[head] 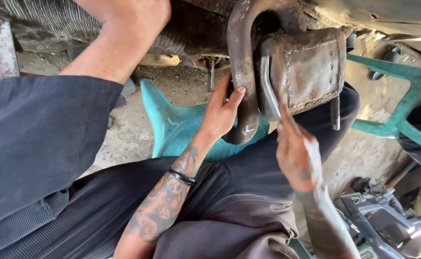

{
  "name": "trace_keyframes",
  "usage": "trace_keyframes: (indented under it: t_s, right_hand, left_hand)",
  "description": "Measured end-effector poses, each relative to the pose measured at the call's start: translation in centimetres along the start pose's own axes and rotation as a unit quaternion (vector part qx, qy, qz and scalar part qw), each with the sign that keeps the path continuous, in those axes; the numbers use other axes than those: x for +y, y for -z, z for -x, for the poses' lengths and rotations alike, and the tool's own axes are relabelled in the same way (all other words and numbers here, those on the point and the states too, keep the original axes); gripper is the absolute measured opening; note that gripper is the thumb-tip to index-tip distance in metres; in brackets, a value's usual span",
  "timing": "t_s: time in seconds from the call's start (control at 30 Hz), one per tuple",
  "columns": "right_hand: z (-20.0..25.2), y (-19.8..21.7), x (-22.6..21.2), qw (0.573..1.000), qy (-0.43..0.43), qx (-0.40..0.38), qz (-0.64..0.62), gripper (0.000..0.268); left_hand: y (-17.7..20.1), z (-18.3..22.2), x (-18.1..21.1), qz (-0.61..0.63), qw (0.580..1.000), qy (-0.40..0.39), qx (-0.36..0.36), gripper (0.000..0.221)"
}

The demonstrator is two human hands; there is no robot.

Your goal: Cleaning rust and debris from a motorcycle exhaust pipe using a wire brush and a metal scraper.

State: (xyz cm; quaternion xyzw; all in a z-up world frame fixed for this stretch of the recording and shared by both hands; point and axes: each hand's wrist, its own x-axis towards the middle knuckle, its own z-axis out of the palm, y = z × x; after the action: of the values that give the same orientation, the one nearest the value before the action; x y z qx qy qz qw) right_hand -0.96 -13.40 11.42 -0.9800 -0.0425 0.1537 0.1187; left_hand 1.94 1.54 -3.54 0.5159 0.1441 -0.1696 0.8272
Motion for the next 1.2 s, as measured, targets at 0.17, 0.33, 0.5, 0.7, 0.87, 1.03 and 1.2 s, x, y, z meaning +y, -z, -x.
trace_keyframes:
  t_s: [0.17,0.33,0.5,0.7,0.87,1.03,1.2]
  right_hand:
    - [-2.6,-1.3,-0.3,0.999,0.035,0.037,-0.005,0.048]
    - [-5.7,-2.8,0.9,0.991,0.08,0.075,-0.076,0.047]
    - [-0.9,-3.3,2.3,0.99,0.114,0.075,0.024,0.045]
    - [5.2,-4.0,3.9,0.984,0.074,0.082,0.143,0.047]
    - [-2.7,-5.4,0.7,0.994,0.034,0.082,0.063,0.055]
    - [1.1,-4.8,2.4,0.999,0.02,0.042,0.016,0.057]
    - [4.8,-3.1,3.0,0.991,-0.039,-0.021,0.125,0.05]
  left_hand:
    - [-0.7,0.6,1.5,-0.022,1.0,0.004,0.007,0.06]
    - [-0.3,0.8,1.5,-0.049,0.998,-0.023,-0.007,0.062]
    - [0.1,0.4,2.0,-0.063,0.997,0.016,-0.027,0.061]
    - [-0.3,0.8,2.7,-0.066,0.998,-0.003,-0.013,0.058]
    - [0.7,0.6,2.0,-0.072,0.997,-0.005,-0.038,0.061]
    - [0.6,0.1,2.9,-0.073,0.996,-0.019,-0.046,0.057]
    - [0.6,0.2,3.7,-0.095,0.994,0.011,-0.05,0.059]
